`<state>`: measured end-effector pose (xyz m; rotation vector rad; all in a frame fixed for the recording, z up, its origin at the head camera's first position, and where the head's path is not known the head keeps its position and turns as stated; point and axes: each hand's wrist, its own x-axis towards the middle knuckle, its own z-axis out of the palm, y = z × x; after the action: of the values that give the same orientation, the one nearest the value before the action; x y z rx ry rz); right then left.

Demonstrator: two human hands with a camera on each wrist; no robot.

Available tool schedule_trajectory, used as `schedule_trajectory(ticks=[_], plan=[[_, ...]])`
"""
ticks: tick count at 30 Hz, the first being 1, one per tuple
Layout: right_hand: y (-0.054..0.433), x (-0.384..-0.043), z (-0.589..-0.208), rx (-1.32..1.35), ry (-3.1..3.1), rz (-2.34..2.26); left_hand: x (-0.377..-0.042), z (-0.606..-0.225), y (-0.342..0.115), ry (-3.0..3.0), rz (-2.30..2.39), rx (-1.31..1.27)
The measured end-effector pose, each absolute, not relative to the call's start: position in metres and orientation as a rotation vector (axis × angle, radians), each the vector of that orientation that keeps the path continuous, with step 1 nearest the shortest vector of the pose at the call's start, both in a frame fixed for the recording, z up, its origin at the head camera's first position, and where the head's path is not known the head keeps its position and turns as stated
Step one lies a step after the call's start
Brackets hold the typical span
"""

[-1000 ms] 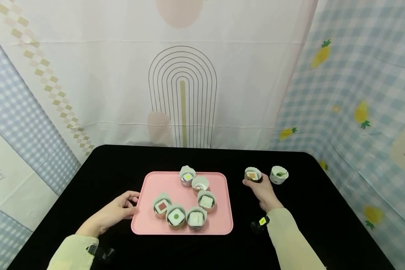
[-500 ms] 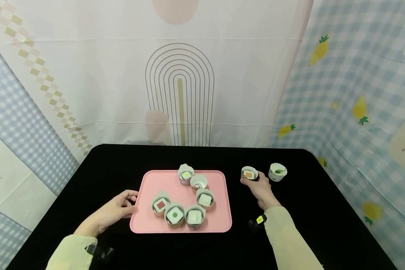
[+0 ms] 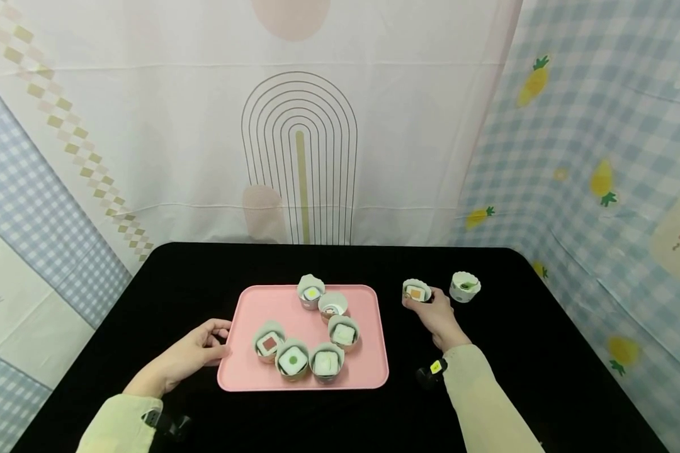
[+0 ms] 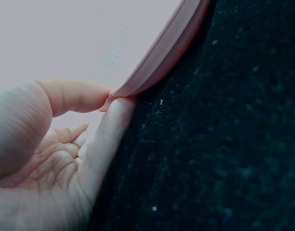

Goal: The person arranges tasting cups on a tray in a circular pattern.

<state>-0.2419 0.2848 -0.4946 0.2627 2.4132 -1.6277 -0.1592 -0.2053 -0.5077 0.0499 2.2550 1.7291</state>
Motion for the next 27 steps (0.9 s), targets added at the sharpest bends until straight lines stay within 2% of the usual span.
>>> schedule_trajectory(ticks=[27], plan=[[0.2858, -0.2418, -0.4943, 0.247, 2.402, -1.627, -0.1608, -0.5102, -0.2059, 2.255, 1.729, 0.048]])
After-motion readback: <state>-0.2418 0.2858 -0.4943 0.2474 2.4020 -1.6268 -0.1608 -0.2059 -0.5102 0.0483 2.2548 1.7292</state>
